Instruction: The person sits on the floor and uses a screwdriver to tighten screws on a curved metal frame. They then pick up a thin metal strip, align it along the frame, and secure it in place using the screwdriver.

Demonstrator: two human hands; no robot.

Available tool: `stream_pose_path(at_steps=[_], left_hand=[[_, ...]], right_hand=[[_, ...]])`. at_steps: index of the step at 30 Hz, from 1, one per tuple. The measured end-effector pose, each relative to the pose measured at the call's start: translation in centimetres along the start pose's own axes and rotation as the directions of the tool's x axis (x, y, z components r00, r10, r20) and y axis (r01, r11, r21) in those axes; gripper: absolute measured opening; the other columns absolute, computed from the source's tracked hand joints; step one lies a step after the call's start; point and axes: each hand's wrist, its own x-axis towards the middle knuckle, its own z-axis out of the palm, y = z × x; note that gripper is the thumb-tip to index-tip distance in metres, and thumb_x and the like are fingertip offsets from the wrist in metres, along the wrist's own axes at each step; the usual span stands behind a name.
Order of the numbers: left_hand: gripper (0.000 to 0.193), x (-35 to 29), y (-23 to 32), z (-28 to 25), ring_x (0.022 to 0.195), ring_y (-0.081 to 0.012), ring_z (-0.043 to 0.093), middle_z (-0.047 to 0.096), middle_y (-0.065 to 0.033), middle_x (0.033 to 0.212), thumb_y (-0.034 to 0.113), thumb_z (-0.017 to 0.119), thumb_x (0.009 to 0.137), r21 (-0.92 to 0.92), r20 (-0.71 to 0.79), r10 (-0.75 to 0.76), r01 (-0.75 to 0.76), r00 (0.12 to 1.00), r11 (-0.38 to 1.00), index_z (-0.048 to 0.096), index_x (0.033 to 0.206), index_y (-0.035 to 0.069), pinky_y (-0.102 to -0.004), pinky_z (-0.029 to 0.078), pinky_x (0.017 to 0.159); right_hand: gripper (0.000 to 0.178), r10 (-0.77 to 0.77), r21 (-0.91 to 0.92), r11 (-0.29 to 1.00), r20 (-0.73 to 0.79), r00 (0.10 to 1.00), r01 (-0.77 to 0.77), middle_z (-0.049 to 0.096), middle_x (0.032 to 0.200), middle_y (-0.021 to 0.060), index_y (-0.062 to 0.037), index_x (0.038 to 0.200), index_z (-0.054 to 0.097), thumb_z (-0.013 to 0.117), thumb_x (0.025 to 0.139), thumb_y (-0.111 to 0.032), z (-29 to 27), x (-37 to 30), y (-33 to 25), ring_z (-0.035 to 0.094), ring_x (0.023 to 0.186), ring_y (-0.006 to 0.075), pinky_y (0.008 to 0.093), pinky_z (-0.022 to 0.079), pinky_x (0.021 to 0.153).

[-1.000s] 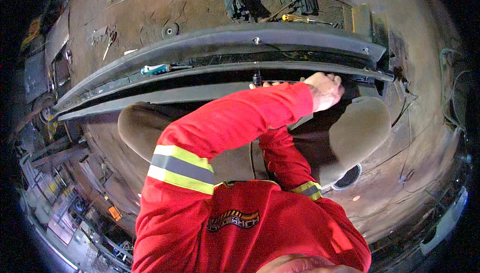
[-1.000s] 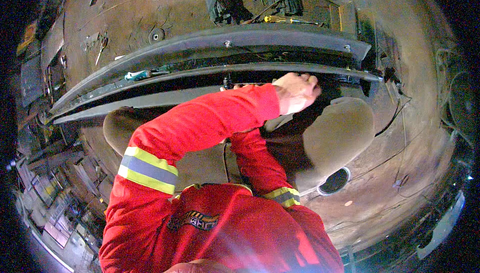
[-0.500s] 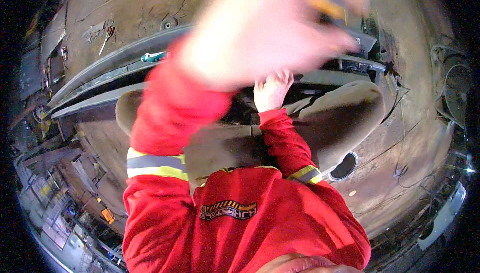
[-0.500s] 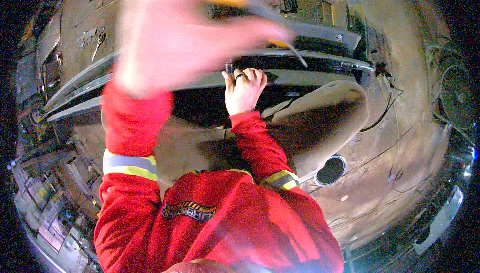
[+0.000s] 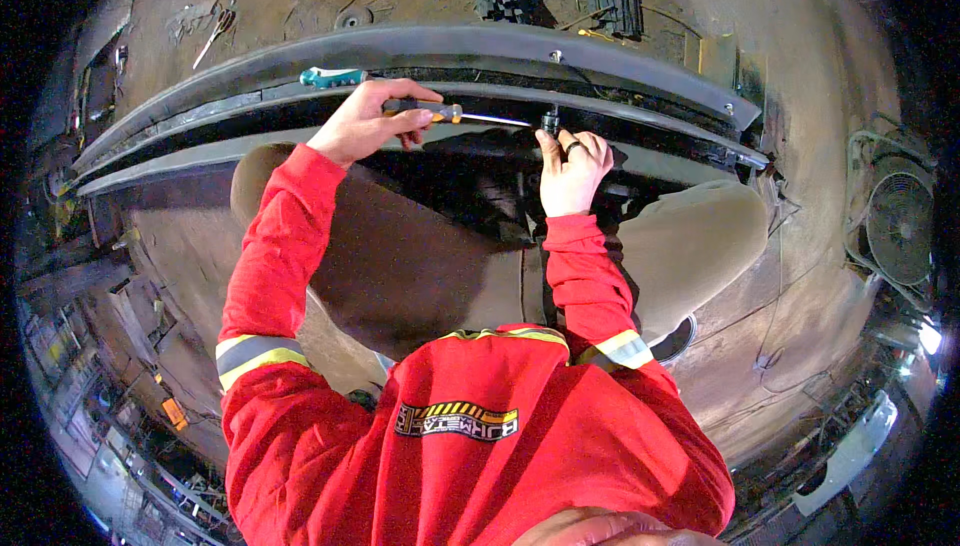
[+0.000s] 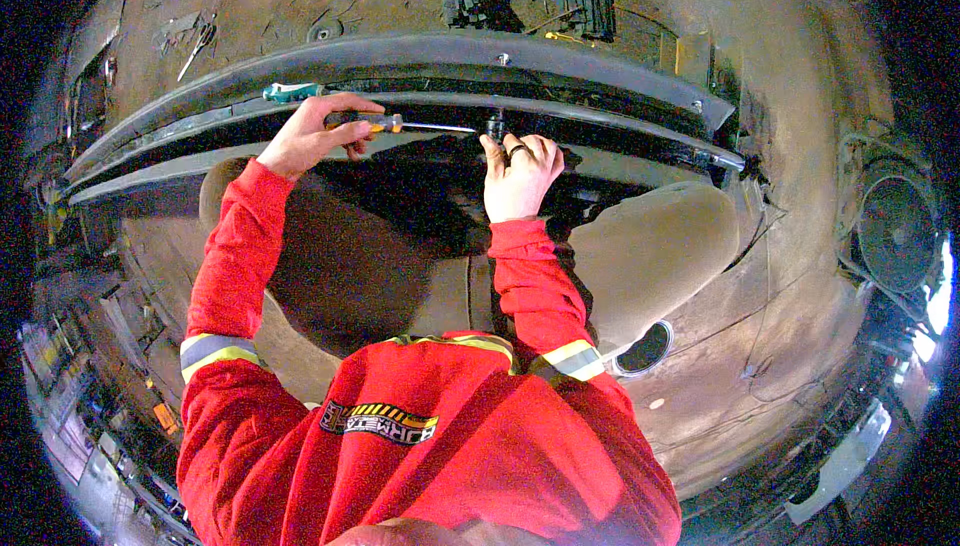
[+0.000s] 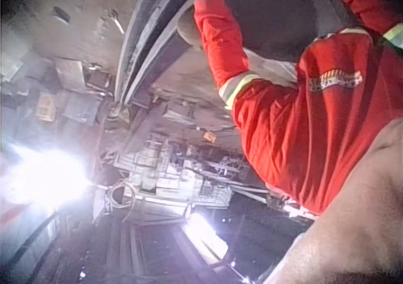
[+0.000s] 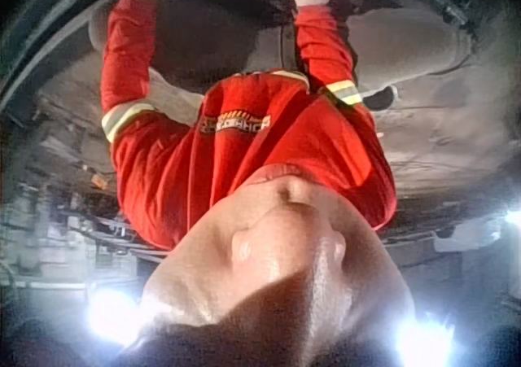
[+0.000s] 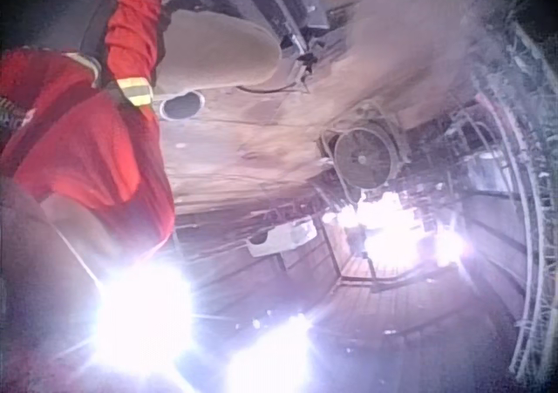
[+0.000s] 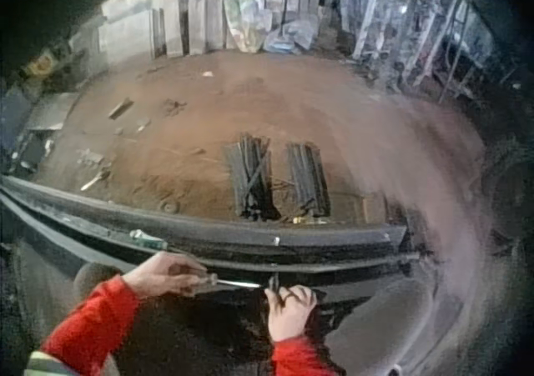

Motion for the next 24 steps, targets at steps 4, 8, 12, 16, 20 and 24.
stream_pose_path(at_steps=[4,8,12,16,20,24], left_hand=[[0.03,0.23,-0.7,0.0,0.074,-0.0116,0.061,0.064,-0.0057,0.086,0.018,0.064,0.091,-0.072,0.012,-0.029,0.03,1.0,0.997,0.061,0.114,-0.001,-0.0278,0.053,0.065],[0.03,0.27,-0.64,0.03,0.074,-0.0119,0.061,0.064,-0.0061,0.086,0.017,0.063,0.091,-0.076,0.017,-0.021,0.022,1.0,0.997,0.06,0.114,-0.003,-0.0278,0.053,0.065],[0.031,0.39,-0.8,0.38,0.074,-0.0122,0.061,0.063,-0.0064,0.086,0.017,0.063,0.092,-0.118,0.018,-0.039,0.041,0.999,0.992,0.059,0.115,-0.003,-0.0281,0.053,0.065],[0.031,0.38,-0.99,0.35,0.074,-0.0122,0.061,0.063,-0.0065,0.086,0.016,0.062,0.092,-0.144,0.011,-0.077,0.078,0.997,0.987,0.059,0.116,-0.003,-0.0281,0.052,0.066],[0.029,0.06,-1.09,0.48,0.074,-0.0127,0.061,0.063,-0.0065,0.085,0.014,0.062,0.092,-0.214,-0.007,-0.09,0.086,0.996,0.973,0.06,0.114,-0.004,-0.0278,0.053,0.065],[0.029,0.2,-1.41,0.33,0.073,-0.0123,0.061,0.063,-0.0059,0.085,0.015,0.063,0.091,-0.196,0.006,-0.097,0.097,0.995,0.976,0.061,0.114,-0.003,-0.0276,0.052,0.066]], right_hand=[[0.029,0.003,0.02,1.0,0.027,1.0,-0.004,0.059,0.078,0.0062,-0.0033,0.079,0.069,0.076,0.075,-0.031,0.07,-0.01,-0.05,0.054,0.09,0.028,0.0452,0.037,0.087],[0.027,-0.005,0.019,1.0,0.005,1.0,0.005,0.06,0.076,0.0057,-0.0027,0.079,0.069,0.077,0.076,-0.029,0.02,0.17,-0.33,0.055,0.087,0.027,0.0435,0.038,0.086],[0.026,-0.024,0.007,1.0,-0.017,1.0,0.024,0.06,0.076,0.0053,-0.0026,0.079,0.069,0.077,0.076,-0.027,-0.05,0.26,-0.39,0.056,0.085,0.0262,0.0425,0.038,0.086],[0.026,-0.03,0.016,0.999,-0.029,0.999,0.03,0.06,0.075,0.0052,-0.0032,0.079,0.069,0.077,0.076,-0.028,0.13,0.2,-0.28,0.057,0.084,0.0254,0.0425,0.038,0.086],[0.025,-0.036,0.014,0.999,-0.041,0.999,0.037,0.06,0.075,0.0056,-0.0032,0.079,0.069,0.078,0.075,-0.027,0.02,0.26,-0.43,0.057,0.084,0.0256,0.0425,0.039,0.086],[0.025,-0.026,0.003,1.0,-0.024,0.999,0.026,0.06,0.076,0.0057,-0.0029,0.079,0.069,0.078,0.075,-0.026,-0.11,0.21,-0.46,0.057,0.084,0.0258,0.0428,0.038,0.086]])
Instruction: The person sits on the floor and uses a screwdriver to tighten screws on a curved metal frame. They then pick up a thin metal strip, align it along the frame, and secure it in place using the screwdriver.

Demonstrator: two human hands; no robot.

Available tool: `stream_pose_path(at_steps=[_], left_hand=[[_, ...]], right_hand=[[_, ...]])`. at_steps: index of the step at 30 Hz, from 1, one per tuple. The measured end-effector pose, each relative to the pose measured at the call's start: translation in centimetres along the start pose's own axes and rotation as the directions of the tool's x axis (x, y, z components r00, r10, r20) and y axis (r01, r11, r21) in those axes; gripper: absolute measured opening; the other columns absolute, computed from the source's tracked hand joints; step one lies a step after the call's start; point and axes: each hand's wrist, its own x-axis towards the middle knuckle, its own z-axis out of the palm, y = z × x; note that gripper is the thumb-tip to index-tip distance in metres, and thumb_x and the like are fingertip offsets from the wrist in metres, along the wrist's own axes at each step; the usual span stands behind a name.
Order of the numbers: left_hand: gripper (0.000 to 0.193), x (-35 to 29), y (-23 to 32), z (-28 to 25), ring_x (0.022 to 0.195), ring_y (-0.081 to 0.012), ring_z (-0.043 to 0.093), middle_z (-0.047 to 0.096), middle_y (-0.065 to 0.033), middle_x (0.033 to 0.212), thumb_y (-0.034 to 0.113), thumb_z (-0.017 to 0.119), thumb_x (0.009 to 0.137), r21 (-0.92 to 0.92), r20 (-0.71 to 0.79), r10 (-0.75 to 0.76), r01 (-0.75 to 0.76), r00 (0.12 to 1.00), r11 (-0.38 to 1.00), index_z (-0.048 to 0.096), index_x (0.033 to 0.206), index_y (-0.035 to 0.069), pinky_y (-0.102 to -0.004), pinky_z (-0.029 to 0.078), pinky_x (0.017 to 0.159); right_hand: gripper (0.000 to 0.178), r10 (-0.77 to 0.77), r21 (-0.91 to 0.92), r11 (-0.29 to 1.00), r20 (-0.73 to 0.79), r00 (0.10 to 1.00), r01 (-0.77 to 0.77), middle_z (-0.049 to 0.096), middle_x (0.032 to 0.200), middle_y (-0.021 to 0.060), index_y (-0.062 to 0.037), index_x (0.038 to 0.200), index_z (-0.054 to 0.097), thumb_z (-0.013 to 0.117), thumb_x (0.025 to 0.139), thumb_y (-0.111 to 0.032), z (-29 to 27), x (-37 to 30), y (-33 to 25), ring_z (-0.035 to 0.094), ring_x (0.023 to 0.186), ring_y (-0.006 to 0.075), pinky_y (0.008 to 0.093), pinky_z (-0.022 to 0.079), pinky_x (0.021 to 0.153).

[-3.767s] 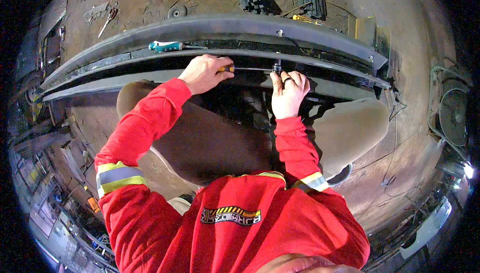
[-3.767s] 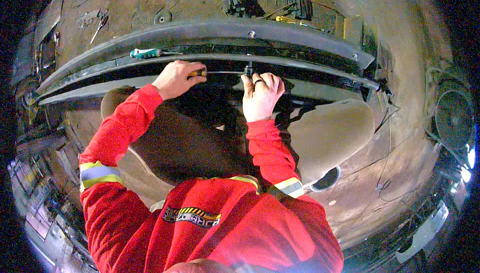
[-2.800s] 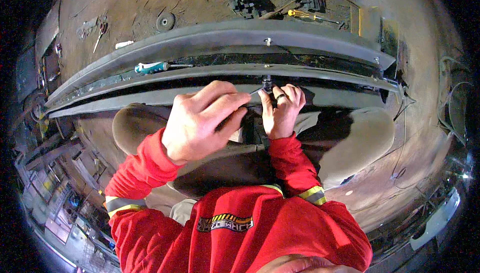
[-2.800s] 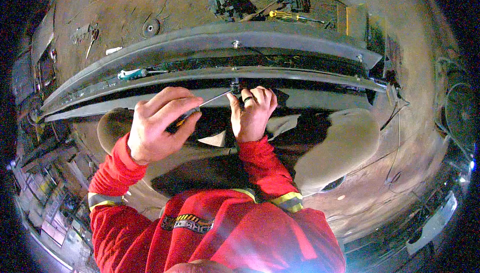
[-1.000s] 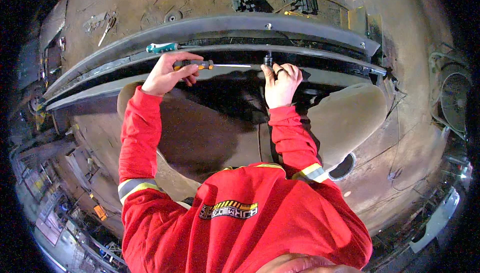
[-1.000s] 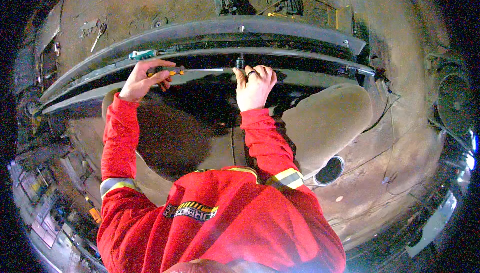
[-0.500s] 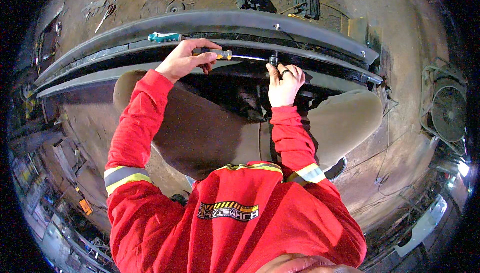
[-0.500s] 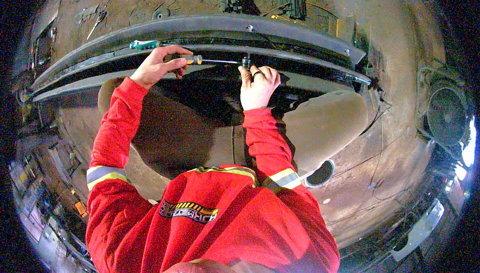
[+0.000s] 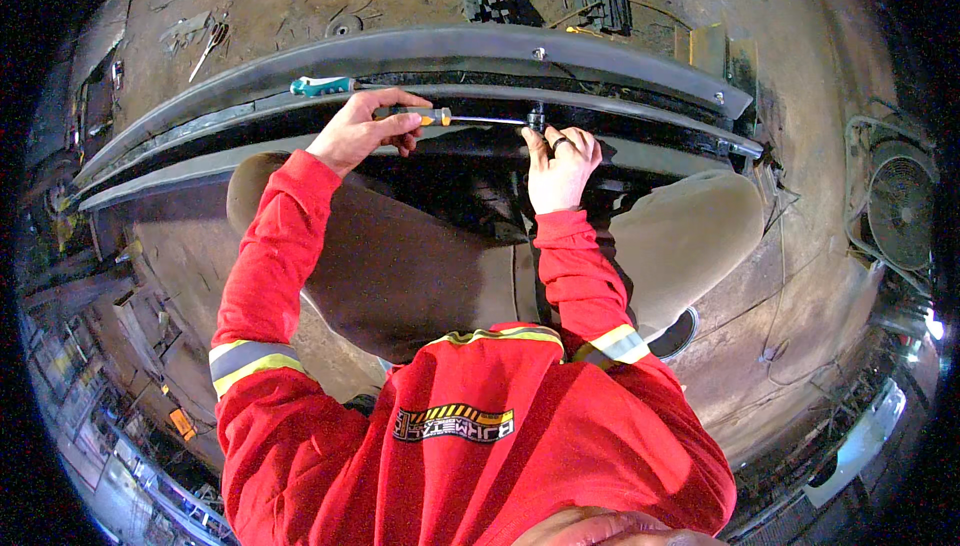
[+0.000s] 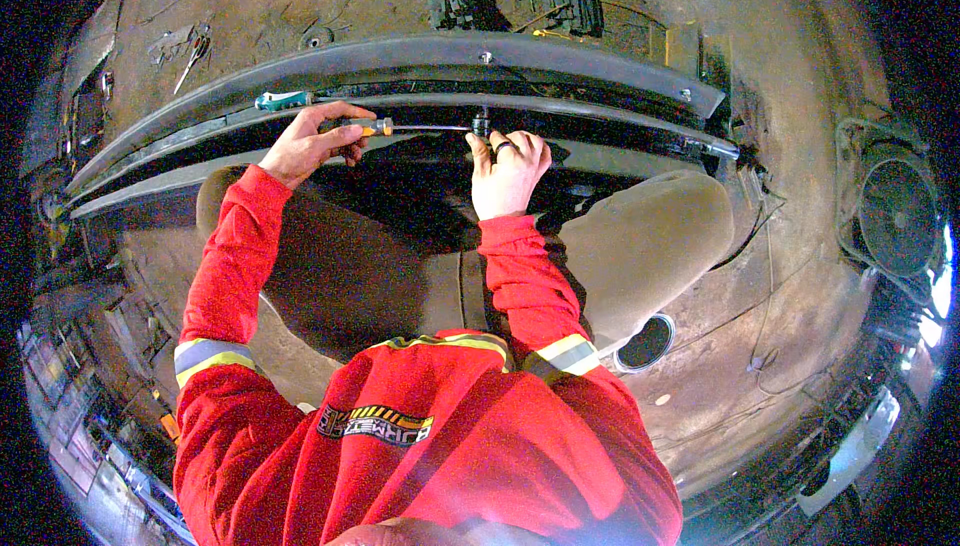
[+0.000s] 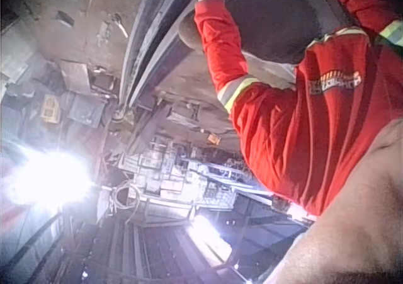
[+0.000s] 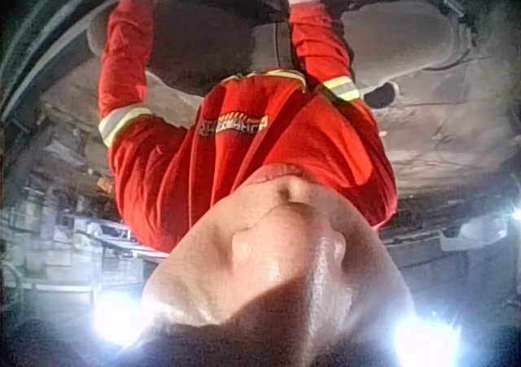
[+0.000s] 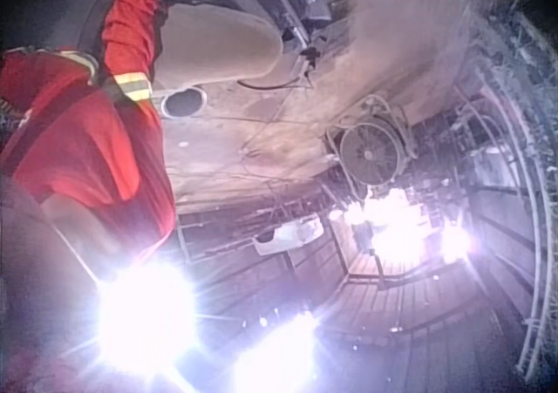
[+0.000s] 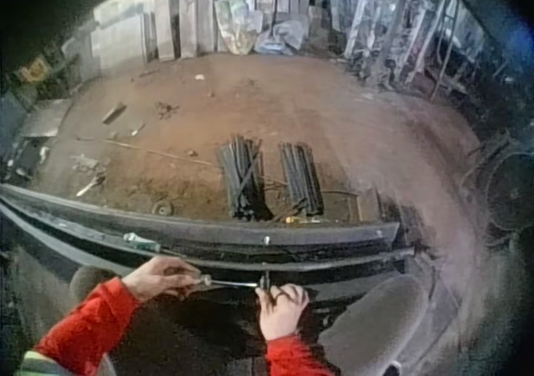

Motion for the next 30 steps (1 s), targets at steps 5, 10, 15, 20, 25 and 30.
stream_pose_path(at_steps=[5,10,15,20,25,30], left_hand=[[0.026,0.5,-1.4,0.4,0.077,-0.0163,0.063,0.068,-0.0071,0.093,0.012,0.069,0.085,0.481,-0.02,0.097,-0.075,0.995,0.874,0.066,0.109,0.003,-0.0306,0.051,0.07],[0.029,1.0,-1.0,1.5,0.092,-0.0285,0.066,0.068,-0.0152,0.099,0.008,0.07,0.079,0.693,0.034,0.387,-0.301,0.922,0.656,0.066,0.108,0.004,-0.036,0.05,0.081],[0.028,2.5,-2.5,2.3,0.091,-0.0308,0.066,0.068,-0.0164,0.096,0.014,0.07,0.082,0.707,0.043,0.353,-0.278,0.935,0.65,0.066,0.107,0.005,-0.0368,0.05,0.082],[0.027,2.5,-1.6,2.5,0.088,-0.0345,0.065,0.068,-0.0184,0.091,0.018,0.074,0.077,0.74,0.016,0.372,-0.261,0.928,0.619,0.068,0.101,0.005,-0.0386,0.051,0.079],[0.032,-2.0,3.7,6.7,0.087,-0.024,0.068,0.069,-0.0134,0.097,0.007,0.073,0.076,0.76,-0.158,0.466,-0.193,0.871,0.62,0.065,0.107,0.004,-0.0333,0.053,0.079],[0.022,-2.0,10.1,14.1,0.086,-0.0285,0.067,0.067,-0.0144,0.095,0.001,0.067,0.079,0.798,0.1,0.678,-0.466,0.728,0.383,0.065,0.101,0.001,-0.0329,0.053,0.073]], right_hand=[[0.025,0.003,0.008,1.0,0.001,1.0,-0.003,0.06,0.077,0.0057,-0.0028,0.08,0.068,0.077,0.075,-0.026,0.0,0.0,0.2,0.057,0.084,0.026,0.0427,0.038,0.086],[0.026,0.009,0.011,1.0,0.007,1.0,-0.009,0.06,0.076,0.0056,-0.0031,0.08,0.068,0.077,0.075,-0.027,-0.2,0.1,0.0,0.057,0.085,0.0261,0.0423,0.039,0.086],[0.028,0.027,0.013,1.0,0.065,0.998,-0.028,0.058,0.078,0.0062,-0.0052,0.078,0.069,0.076,0.075,-0.032,0.2,-0.1,0.0,0.054,0.09,0.0276,0.0457,0.038,0.088],[0.027,0.052,0.019,0.998,0.047,0.998,-0.053,0.058,0.077,0.0065,-0.0064,0.076,0.068,0.076,0.074,-0.032,0.3,-0.1,0.2,0.054,0.091,0.0275,0.0462,0.038,0.087],[0.02,-0.006,0.057,0.998,-0.087,0.996,0.011,0.06,0.077,0.0058,-0.0064,0.074,0.067,0.079,0.071,-0.022,0.5,-0.1,-0.1,0.057,0.087,0.0274,0.0425,0.04,0.083],[0.029,0.091,0.06,0.994,-0.009,0.996,-0.091,0.061,0.081,0.0083,-0.0024,0.083,0.07,0.076,0.071,-0.028,-0.7,0.3,-0.6,0.055,0.092,0.0278,0.0449,0.039,0.088]])
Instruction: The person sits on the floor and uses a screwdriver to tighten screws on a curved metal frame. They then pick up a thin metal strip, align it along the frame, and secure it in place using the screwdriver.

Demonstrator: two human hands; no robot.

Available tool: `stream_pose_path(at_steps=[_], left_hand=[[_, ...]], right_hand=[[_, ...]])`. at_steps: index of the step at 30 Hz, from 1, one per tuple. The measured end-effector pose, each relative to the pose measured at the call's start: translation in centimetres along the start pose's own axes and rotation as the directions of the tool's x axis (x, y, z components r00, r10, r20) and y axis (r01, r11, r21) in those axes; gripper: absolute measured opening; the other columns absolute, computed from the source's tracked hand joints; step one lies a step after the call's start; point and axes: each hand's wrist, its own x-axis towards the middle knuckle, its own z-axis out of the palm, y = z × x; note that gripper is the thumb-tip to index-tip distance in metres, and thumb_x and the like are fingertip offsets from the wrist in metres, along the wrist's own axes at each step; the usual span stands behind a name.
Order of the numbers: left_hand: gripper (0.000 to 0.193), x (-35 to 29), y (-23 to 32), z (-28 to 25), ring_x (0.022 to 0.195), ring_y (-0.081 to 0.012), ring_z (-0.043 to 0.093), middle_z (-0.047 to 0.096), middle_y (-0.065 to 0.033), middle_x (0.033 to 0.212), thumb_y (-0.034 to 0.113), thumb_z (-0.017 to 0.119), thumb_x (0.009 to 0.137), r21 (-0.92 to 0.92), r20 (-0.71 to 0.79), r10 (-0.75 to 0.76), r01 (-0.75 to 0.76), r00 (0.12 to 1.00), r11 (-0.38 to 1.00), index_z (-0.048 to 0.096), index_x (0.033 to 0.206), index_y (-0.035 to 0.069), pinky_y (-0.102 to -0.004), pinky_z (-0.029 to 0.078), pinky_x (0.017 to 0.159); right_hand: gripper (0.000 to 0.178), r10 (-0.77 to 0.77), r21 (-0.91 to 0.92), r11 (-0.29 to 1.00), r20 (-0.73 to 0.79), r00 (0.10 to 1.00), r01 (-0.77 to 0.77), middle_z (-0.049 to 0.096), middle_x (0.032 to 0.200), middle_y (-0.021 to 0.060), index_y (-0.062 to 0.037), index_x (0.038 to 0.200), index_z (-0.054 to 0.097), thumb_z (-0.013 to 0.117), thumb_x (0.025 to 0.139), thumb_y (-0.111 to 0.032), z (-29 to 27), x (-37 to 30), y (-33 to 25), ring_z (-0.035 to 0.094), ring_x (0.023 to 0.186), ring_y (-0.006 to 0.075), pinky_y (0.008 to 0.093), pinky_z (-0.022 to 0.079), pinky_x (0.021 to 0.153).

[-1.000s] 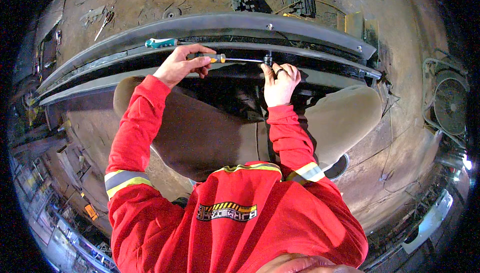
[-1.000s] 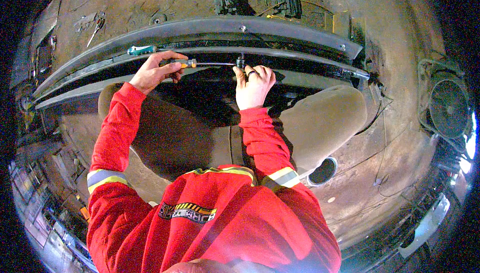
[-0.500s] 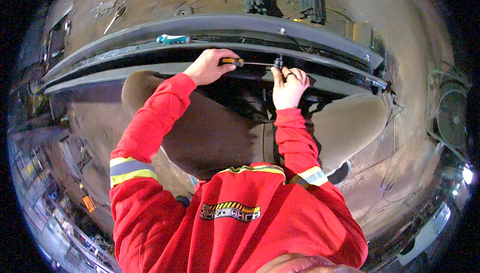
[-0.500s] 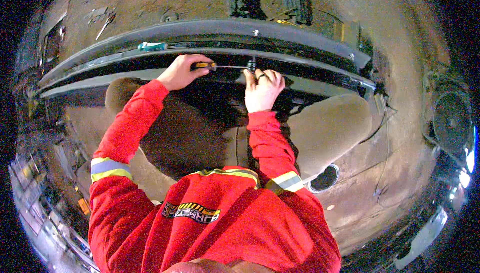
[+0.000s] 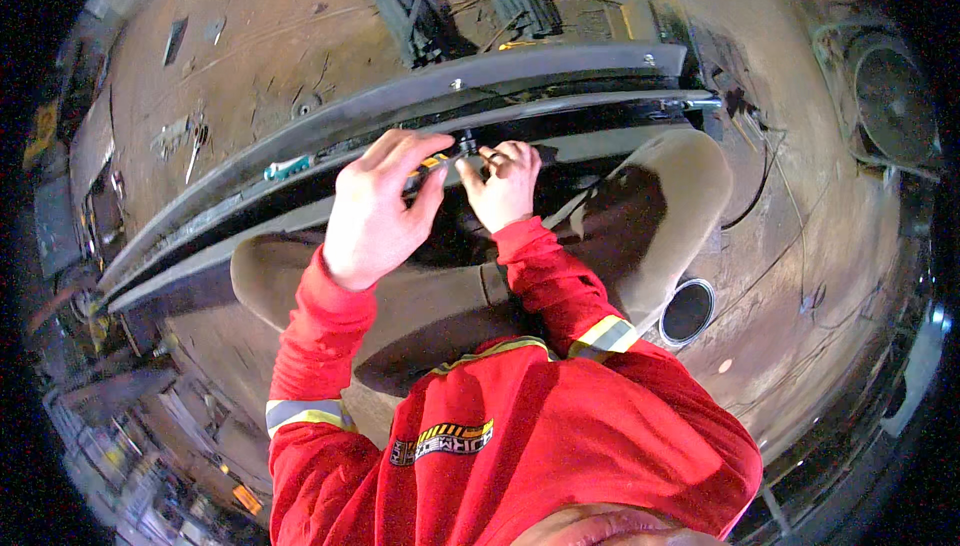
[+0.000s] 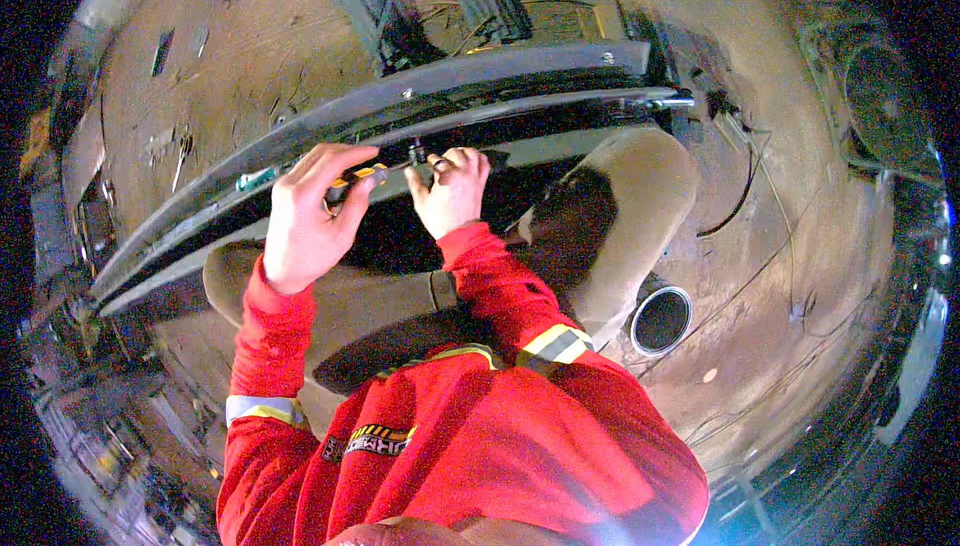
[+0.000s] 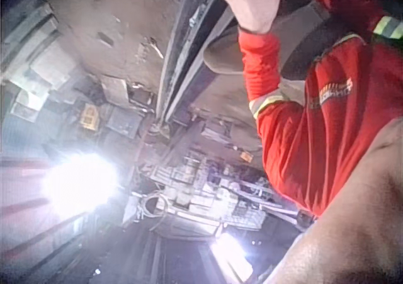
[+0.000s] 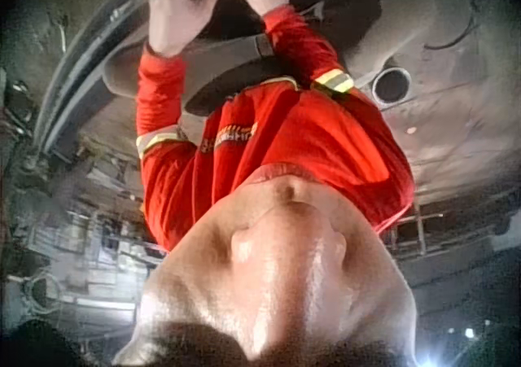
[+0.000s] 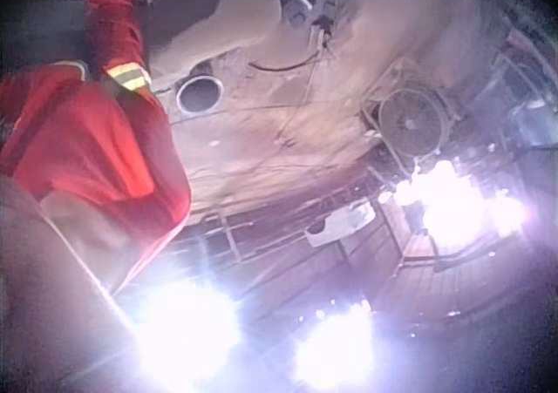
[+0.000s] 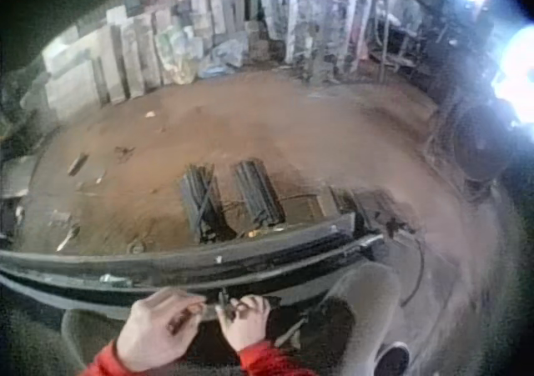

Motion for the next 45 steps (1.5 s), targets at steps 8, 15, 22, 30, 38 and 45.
stream_pose_path(at_steps=[8,15,22,30,38,45], left_hand=[[0.02,9.4,2.8,11.7,0.071,-0.0249,0.064,0.065,-0.0063,0.08,0.019,0.069,0.078,0.059,0.01,0.629,-0.628,0.778,0.776,0.065,0.095,0.008,-0.0356,0.052,0.057],[0.024,11.7,-1.7,25.1,0.076,-0.0274,0.064,0.061,-0.0078,0.075,0.016,0.053,0.085,0.226,0.508,0.501,-0.669,0.701,0.708,0.058,0.105,0.005,-0.0395,0.055,0.064],[0.021,11.5,-1.3,25.8,0.076,-0.0311,0.066,0.063,-0.0114,0.08,0.018,0.047,0.089,0.255,0.577,0.388,-0.61,0.718,0.75,0.059,0.102,0.007,-0.043,0.055,0.063],[0.015,9.3,0.8,21.7,0.066,-0.0278,0.066,0.065,-0.0097,0.069,0.014,0.057,0.077,0.405,0.633,0.138,-0.477,0.762,0.78,0.067,0.086,0.007,-0.0436,0.052,0.053],[0.01,13.5,3.4,18.7,0.068,-0.0296,0.065,0.065,-0.0086,0.07,0.016,0.055,0.077,0.272,0.177,0.532,-0.56,0.828,0.782,0.064,0.073,0.012,-0.0436,0.052,0.057],[0.018,11.7,6.4,8.0,0.071,-0.0267,0.065,0.064,-0.0083,0.077,0.023,0.066,0.081,0.067,0.02,0.436,-0.436,0.9,0.898,0.062,0.089,0.007,-0.0378,0.054,0.065]], right_hand=[[0.046,0.271,0.645,0.712,0.113,0.956,-0.277,0.055,0.12,0.0117,-0.0092,0.123,0.051,0.049,0.09,-0.04,3.3,-2.8,1.1,0.045,0.12,0.0304,0.0436,0.033,0.104],[0.056,0.046,0.045,0.996,0.476,0.878,-0.076,0.047,0.136,0.0079,-0.0148,0.134,0.044,0.053,0.09,-0.047,0.2,-0.9,0.3,0.042,0.128,0.0302,0.0459,0.033,0.107],[0.05,0.035,0.03,0.999,0.255,0.966,-0.044,0.051,0.127,0.0085,-0.0136,0.126,0.05,0.056,0.087,-0.045,0.2,0.2,-0.1,0.044,0.124,0.0304,0.047,0.032,0.106],[0.044,0.005,-0.032,0.999,0.163,0.987,0.0,0.056,0.117,0.0092,-0.0122,0.116,0.057,0.06,0.085,-0.043,-0.3,-0.4,0.5,0.047,0.119,0.0307,0.0482,0.032,0.105],[0.038,-0.003,-0.088,0.996,0.159,0.987,0.017,0.06,0.107,0.0098,-0.0108,0.106,0.063,0.064,0.082,-0.041,0.2,-0.4,0.5,0.049,0.114,0.031,0.0494,0.031,0.103],[0.034,0.042,-0.179,0.984,0.187,0.982,-0.008,0.064,0.098,0.0104,-0.0095,0.097,0.069,0.067,0.08,-0.039,0.0,-0.6,0.7,0.052,0.11,0.0312,0.0504,0.03,0.102]])
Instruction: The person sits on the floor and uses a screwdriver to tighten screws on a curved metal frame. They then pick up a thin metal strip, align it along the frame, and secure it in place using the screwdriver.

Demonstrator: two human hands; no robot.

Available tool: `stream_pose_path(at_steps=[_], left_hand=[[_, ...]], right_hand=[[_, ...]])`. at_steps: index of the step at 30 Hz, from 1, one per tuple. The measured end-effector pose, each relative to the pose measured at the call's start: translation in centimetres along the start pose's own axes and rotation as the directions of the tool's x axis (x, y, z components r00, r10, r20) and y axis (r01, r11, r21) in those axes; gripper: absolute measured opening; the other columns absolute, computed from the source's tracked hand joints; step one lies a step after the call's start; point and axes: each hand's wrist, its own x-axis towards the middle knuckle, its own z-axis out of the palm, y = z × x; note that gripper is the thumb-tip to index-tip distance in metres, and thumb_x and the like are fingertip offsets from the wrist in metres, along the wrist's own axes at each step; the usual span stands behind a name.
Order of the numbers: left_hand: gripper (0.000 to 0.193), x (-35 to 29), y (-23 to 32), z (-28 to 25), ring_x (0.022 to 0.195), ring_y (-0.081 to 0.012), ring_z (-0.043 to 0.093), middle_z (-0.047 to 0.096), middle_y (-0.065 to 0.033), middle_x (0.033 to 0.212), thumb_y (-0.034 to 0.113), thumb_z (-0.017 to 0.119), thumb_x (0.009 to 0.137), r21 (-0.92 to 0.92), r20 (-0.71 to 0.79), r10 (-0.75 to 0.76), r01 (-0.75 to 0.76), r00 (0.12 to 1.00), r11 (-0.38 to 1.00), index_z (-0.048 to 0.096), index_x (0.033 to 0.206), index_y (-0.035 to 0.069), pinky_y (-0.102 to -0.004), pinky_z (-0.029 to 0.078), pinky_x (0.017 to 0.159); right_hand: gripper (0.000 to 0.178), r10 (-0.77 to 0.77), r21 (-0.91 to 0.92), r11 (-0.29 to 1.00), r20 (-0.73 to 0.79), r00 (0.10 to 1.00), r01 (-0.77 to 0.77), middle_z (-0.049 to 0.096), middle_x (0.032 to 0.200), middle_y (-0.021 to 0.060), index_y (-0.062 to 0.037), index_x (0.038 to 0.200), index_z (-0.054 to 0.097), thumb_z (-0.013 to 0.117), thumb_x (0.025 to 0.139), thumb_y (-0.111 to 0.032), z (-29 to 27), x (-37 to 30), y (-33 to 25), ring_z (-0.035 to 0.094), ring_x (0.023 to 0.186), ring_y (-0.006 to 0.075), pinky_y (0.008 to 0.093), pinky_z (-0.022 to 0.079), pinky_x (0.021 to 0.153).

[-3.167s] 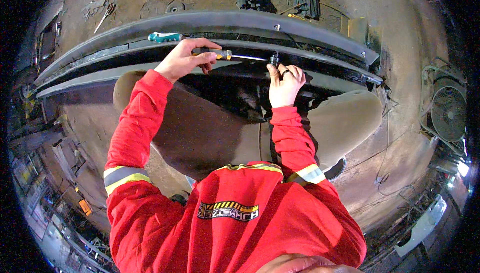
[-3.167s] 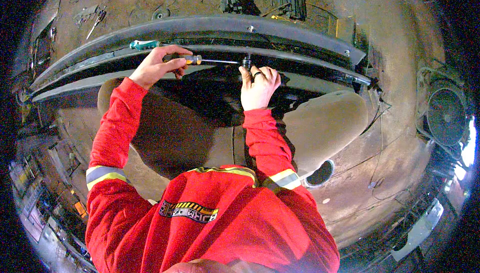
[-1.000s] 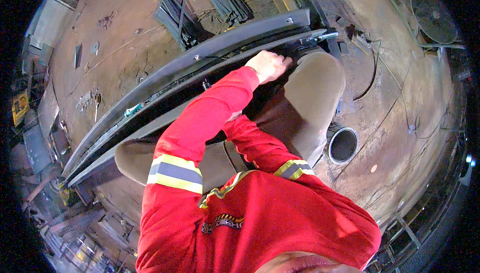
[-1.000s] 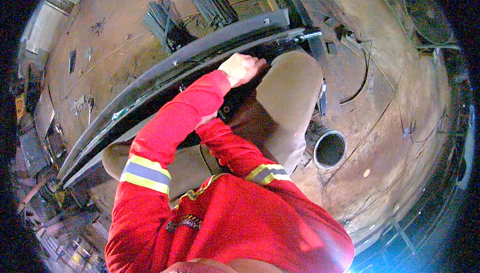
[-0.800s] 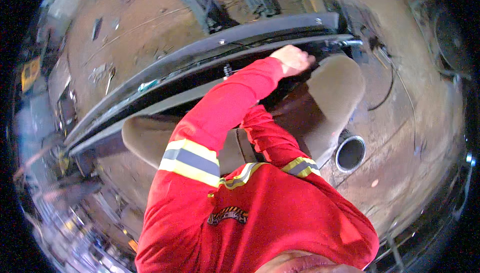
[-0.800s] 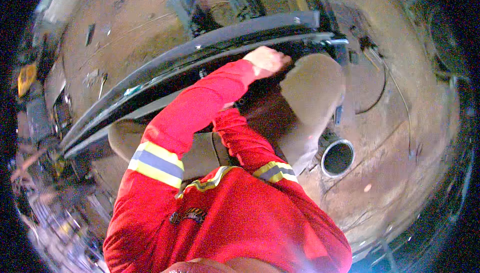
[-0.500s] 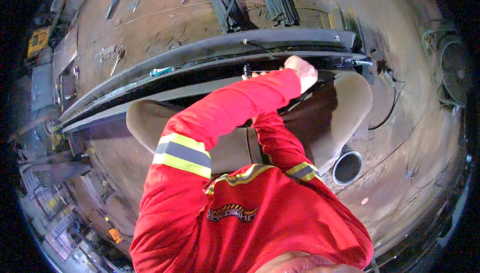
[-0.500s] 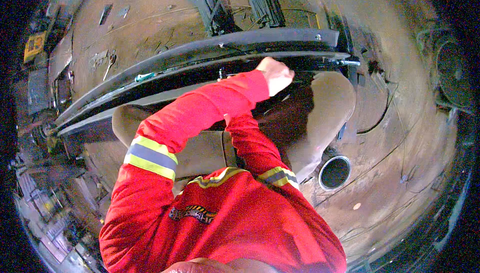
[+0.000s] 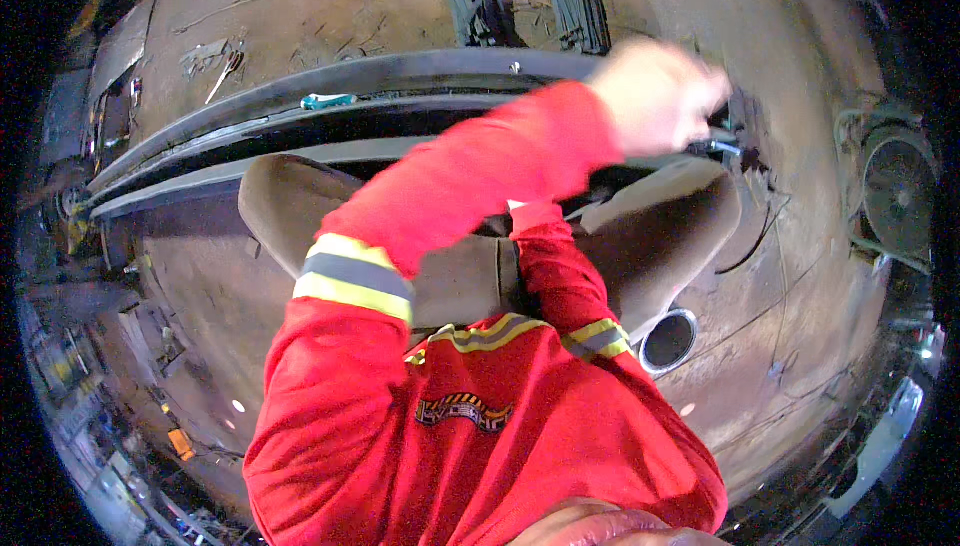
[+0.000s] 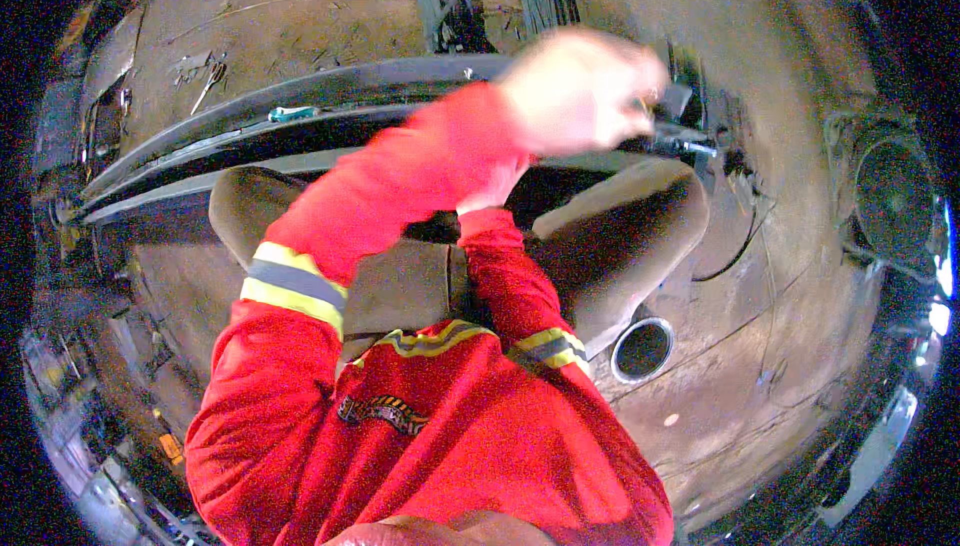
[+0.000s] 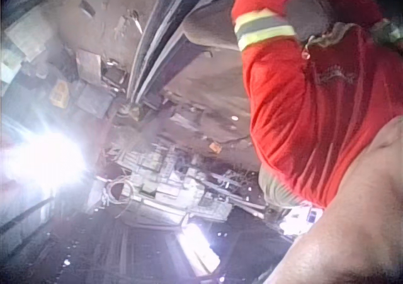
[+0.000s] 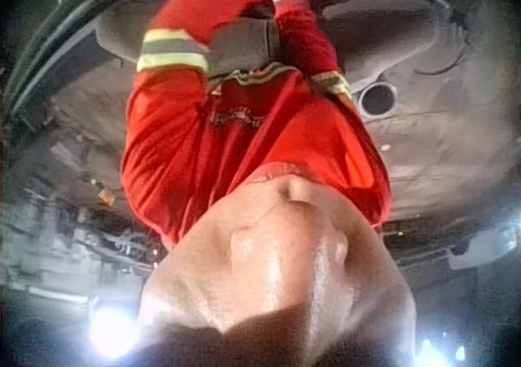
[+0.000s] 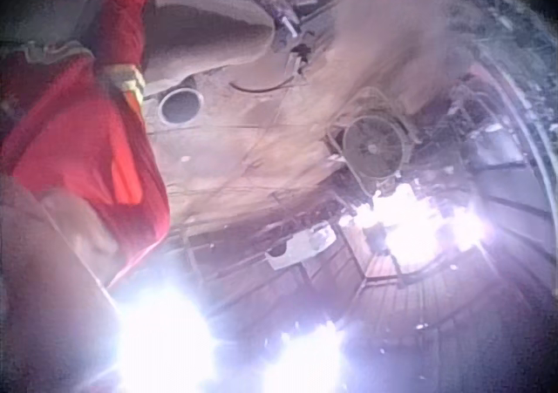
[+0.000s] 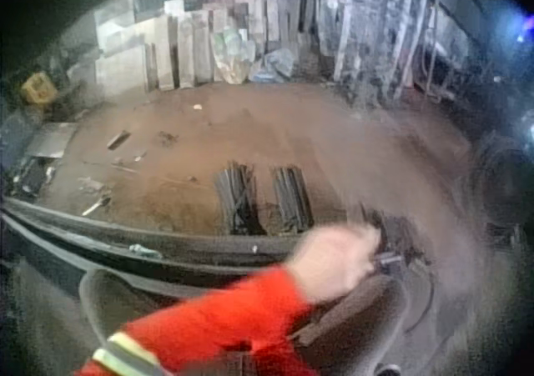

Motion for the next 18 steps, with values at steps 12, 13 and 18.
stream_pose_path(at_steps=[12,13,18], left_hand=[[0.033,-26.3,-9.8,-6.7,0.083,-0.0369,0.064,0.066,-0.0167,0.088,0.015,0.06,0.074,0.154,0.206,-0.56,0.539,0.802,0.828,0.058,0.107,0.009,-0.0474,0.052,0.072],[0.033,-26.8,-10.1,-6.1,0.084,-0.0375,0.064,0.066,-0.0171,0.089,0.015,0.061,0.075,0.182,0.233,-0.573,0.543,0.786,0.82,0.057,0.108,0.009,-0.0473,0.052,0.073],[0.035,-26.5,-11.2,-4.3,0.084,-0.0377,0.063,0.064,-0.0179,0.088,0.018,0.06,0.078,0.23,0.342,-0.584,0.537,0.737,0.812,0.055,0.111,0.011,-0.0482,0.051,0.072]], right_hand=[[0.027,-0.001,0.105,0.994,-0.158,0.987,0.018,0.06,0.082,0.0071,-0.0049,0.082,0.07,0.075,0.075,-0.03,1.2,-0.2,-0.4,0.053,0.097,0.0283,0.0477,0.033,0.096],[0.027,0.0,0.105,0.994,-0.163,0.987,0.017,0.06,0.082,0.0072,-0.0049,0.082,0.07,0.075,0.075,-0.03,1.3,-0.3,-0.4,0.053,0.097,0.0284,0.0479,0.033,0.096],[0.027,-0.004,0.084,0.996,-0.152,0.988,0.017,0.06,0.082,0.0075,-0.0045,0.082,0.07,0.076,0.074,-0.03,1.3,-0.2,0.1,0.054,0.096,0.0288,0.0482,0.034,0.095]])
